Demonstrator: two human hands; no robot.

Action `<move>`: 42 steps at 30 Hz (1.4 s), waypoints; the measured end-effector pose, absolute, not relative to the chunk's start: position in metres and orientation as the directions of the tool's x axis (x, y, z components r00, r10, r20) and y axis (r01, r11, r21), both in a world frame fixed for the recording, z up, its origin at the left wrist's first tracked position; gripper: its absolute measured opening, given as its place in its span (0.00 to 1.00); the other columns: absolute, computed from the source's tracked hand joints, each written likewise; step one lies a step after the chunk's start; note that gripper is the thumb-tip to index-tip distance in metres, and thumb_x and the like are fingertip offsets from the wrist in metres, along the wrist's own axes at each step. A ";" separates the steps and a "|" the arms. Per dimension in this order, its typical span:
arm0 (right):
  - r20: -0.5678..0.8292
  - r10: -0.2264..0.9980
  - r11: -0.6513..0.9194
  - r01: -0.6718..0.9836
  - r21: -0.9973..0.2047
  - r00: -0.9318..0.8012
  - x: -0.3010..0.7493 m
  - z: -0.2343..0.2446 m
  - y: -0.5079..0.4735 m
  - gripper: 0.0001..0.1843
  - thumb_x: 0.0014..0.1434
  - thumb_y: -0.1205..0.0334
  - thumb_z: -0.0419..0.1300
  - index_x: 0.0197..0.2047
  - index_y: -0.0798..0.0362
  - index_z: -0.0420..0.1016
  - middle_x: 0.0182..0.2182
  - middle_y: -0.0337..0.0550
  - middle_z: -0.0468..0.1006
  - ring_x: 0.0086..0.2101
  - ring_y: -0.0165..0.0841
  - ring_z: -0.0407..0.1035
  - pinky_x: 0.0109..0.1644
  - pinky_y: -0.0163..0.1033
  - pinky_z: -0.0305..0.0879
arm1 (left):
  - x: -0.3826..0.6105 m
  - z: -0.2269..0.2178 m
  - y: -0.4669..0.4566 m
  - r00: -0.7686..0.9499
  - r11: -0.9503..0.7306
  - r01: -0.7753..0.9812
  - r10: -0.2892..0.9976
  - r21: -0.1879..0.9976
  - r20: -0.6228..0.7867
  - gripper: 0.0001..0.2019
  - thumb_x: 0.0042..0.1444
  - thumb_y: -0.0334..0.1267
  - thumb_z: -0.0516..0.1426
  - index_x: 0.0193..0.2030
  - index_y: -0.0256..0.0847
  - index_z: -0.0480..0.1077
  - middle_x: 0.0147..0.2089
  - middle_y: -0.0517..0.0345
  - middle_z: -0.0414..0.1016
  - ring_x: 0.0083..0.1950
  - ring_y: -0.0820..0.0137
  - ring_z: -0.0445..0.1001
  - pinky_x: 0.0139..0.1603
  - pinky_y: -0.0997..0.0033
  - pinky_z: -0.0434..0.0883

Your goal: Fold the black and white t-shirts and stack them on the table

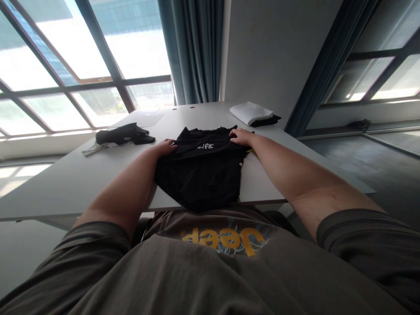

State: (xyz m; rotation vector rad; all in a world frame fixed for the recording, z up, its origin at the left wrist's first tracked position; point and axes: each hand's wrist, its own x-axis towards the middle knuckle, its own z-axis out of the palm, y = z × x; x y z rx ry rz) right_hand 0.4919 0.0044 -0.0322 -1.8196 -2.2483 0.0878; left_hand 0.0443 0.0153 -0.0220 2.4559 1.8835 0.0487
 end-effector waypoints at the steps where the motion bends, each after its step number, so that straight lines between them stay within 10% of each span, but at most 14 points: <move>1: 0.152 0.970 0.218 0.955 -0.202 -0.189 0.492 -0.033 0.005 0.26 0.66 0.54 0.62 0.65 0.50 0.76 0.63 0.53 0.72 0.60 0.46 0.70 0.69 0.45 0.64 | 0.044 -0.022 0.016 0.261 -0.260 0.964 0.965 0.055 0.000 0.33 0.74 0.55 0.48 0.80 0.45 0.61 0.78 0.48 0.59 0.71 0.55 0.69 0.70 0.67 0.65; 42: 0.156 0.970 0.214 0.961 -0.178 -0.187 0.486 -0.031 0.000 0.25 0.66 0.56 0.61 0.65 0.49 0.77 0.61 0.52 0.72 0.59 0.45 0.71 0.67 0.45 0.66 | 0.044 -0.022 0.012 0.275 -0.275 0.959 0.961 0.063 0.009 0.31 0.75 0.53 0.49 0.80 0.45 0.62 0.78 0.48 0.59 0.71 0.55 0.69 0.71 0.65 0.65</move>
